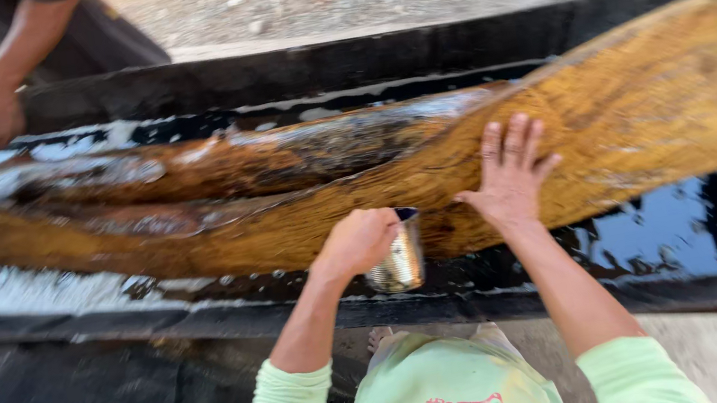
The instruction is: The person pours a dark liquid from a metal can onto a large wooden slab and spreads it with their hand. They repeatedly dip the can into a trough to collect more liquid and continue coating the wood surface.
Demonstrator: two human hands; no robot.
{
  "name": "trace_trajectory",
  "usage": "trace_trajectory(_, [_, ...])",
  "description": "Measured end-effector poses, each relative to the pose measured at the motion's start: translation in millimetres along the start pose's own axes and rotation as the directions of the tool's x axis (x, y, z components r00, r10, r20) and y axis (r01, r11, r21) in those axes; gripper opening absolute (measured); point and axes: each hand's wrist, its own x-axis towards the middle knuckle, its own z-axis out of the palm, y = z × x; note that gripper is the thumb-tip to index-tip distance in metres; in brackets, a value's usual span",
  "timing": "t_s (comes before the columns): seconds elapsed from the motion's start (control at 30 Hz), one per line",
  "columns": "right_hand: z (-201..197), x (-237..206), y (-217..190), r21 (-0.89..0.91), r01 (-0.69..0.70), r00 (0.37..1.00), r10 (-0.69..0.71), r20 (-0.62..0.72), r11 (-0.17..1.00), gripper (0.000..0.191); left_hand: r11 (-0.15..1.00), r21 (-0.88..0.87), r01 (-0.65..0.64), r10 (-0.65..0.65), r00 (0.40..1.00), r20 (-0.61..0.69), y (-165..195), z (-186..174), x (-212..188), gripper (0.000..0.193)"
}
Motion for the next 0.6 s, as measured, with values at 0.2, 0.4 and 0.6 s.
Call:
trace_trajectory(0.2, [22,-2,-4,0.112,0.081,0.996,-0.075,-0.057,0.99,0.136,0.974,-0.22,0.045,-0.07,0.992,-0.107,-34,29,-30,0.025])
trace_trajectory(0.4, [38,-5,-2,0.126,0.116,0.991,-0.107,-0.075,0.985,0.136,0.936,-0.344,0.072,-0.137,0.976,-0.167,-47,46,-62,0.032])
trace_trajectory(0.6, [47,-9,-2,0.083,0.207,0.972,-0.195,-0.132,0.975,0.139,0.899,-0.43,0.08,-0.24,0.912,-0.333,-65,58,-102,0.029])
